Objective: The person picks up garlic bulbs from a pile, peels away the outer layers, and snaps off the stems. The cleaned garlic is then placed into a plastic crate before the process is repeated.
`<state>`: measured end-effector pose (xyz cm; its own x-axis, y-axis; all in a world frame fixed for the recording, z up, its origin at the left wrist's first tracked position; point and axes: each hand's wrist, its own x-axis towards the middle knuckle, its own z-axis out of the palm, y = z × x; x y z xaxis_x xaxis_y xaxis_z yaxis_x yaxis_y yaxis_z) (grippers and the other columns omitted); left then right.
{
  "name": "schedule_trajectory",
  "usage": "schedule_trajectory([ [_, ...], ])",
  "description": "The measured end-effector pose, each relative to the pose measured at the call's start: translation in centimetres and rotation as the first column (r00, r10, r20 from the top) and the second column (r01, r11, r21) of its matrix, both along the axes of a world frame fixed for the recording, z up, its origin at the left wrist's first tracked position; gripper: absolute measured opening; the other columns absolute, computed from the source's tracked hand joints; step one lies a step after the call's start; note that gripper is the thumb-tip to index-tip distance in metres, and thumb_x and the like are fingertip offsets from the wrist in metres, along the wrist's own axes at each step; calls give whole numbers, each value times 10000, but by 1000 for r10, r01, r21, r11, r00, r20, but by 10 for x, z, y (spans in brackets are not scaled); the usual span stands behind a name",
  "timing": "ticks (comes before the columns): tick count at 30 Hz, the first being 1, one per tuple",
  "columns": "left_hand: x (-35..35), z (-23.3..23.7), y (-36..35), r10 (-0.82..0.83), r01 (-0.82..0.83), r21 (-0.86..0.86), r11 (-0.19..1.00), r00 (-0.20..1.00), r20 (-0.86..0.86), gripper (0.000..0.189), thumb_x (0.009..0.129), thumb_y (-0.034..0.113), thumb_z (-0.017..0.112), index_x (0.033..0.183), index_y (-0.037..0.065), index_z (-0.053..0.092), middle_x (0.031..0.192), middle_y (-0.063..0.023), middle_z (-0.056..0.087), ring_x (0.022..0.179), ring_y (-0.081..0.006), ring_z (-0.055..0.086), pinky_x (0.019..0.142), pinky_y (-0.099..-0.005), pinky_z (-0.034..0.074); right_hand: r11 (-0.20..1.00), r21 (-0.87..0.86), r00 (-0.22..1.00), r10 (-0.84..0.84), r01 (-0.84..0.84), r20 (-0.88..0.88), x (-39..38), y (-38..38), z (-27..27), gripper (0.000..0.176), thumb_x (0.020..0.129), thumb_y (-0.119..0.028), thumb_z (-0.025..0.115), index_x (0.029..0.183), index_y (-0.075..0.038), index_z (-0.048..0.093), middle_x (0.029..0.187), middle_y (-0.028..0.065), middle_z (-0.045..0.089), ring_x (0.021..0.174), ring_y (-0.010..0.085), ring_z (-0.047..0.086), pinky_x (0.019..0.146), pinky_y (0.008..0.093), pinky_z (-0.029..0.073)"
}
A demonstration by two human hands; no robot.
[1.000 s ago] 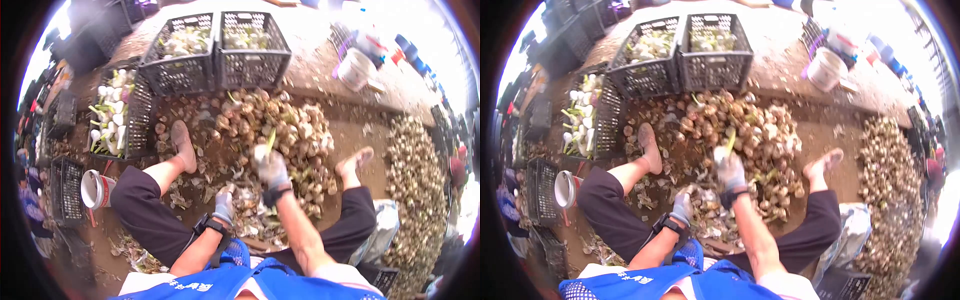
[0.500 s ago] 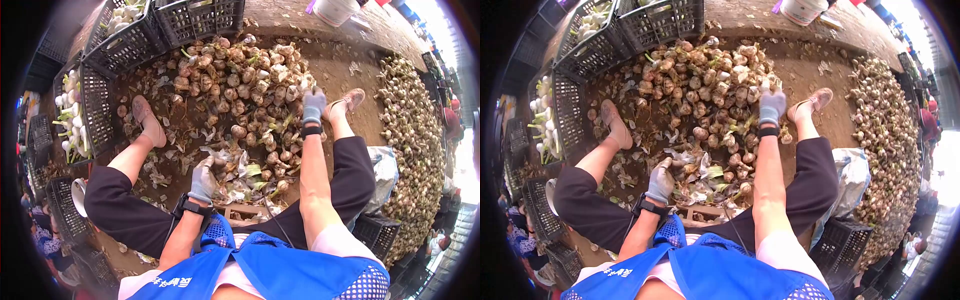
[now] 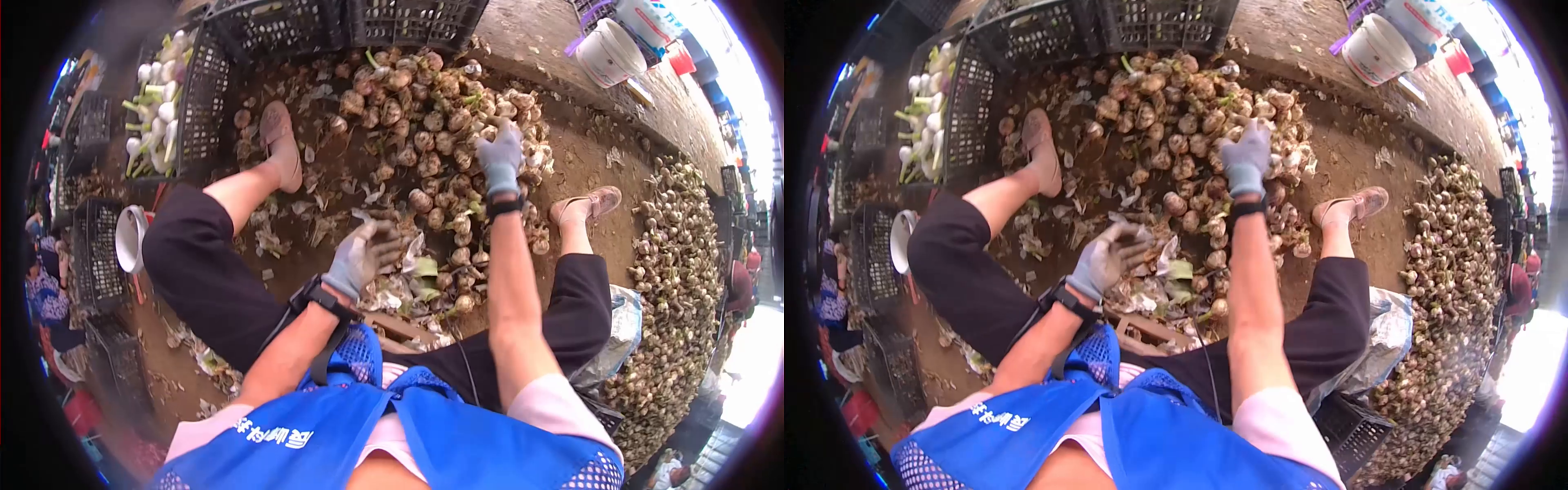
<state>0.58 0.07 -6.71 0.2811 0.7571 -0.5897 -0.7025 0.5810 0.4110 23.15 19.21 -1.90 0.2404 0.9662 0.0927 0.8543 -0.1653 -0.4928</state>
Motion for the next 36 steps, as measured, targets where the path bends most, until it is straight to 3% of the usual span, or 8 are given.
schedule_trajectory([
  [2,7,28,7,10,-12,14,1000,984,177,528,868,425,473,1230,47,405,1127,-145,489,1082,-289,470,925,-439,395,1000,-12,736,1,-12,-677,-43,-65,10,443,681,-118,692,1089,-38,537,1072,169,505,991,278,507,899,323,399],
  [6,7,9,11,92,-165,115,980,877,472,367,924,284,402,1200,45,441,1107,-96,524,1012,-259,523,902,-378,429,956,212,770,288,-201,-569,-110,-181,-9,419,713,-114,654,1094,23,546,1060,144,563,976,235,547,872,304,426],
  [10,4,51,-1,95,-90,371,924,995,4,357,886,224,500,1188,45,440,1018,-80,567,878,-172,583,720,-286,513,977,-190,-28,-193,-100,-981,-85,-189,35,292,817,-111,560,1080,14,541,968,96,614,795,155,606,651,250,509],
  [14,6,73,5,100,118,535,836,927,-360,419,833,215,607,1171,21,452,957,-33,575,794,-80,568,660,-223,494,961,-216,241,-171,-173,-955,-70,-187,63,283,838,-193,562,1040,5,561,889,52,629,743,107,597,577,212,490],
  [18,8,69,-4,209,160,643,749,864,-458,411,842,249,596,1147,4,470,938,-28,579,782,-70,559,666,-212,482,971,-124,86,-108,-203,-990,-74,-192,37,191,813,-145,582,933,3,599,790,24,617,651,82,568,552,198,467],
  [29,11,62,-6,89,-25,489,872,990,-108,344,830,276,611,1027,0,554,926,-16,579,803,-79,545,752,-207,454,948,21,-18,16,-318,-1000,-52,-198,32,182,837,-90,541,963,33,586,867,64,621,801,124,593,647,226,487],
  [31,11,56,-2,142,46,530,847,940,-310,489,827,388,580,1088,-20,513,981,-63,575,863,-118,566,738,-238,481,906,221,323,343,-361,-882,-52,-193,21,191,852,-99,529,983,28,584,884,59,617,817,137,590,639,234,486],
  [36,11,54,0,217,102,599,794,873,-438,482,829,401,574,1073,-12,529,966,-45,581,832,-99,565,709,-218,478,947,-15,156,37,-320,-987,-63,-195,38,186,861,-127,539,968,16,587,870,44,617,756,115,592,616,236,490],
])
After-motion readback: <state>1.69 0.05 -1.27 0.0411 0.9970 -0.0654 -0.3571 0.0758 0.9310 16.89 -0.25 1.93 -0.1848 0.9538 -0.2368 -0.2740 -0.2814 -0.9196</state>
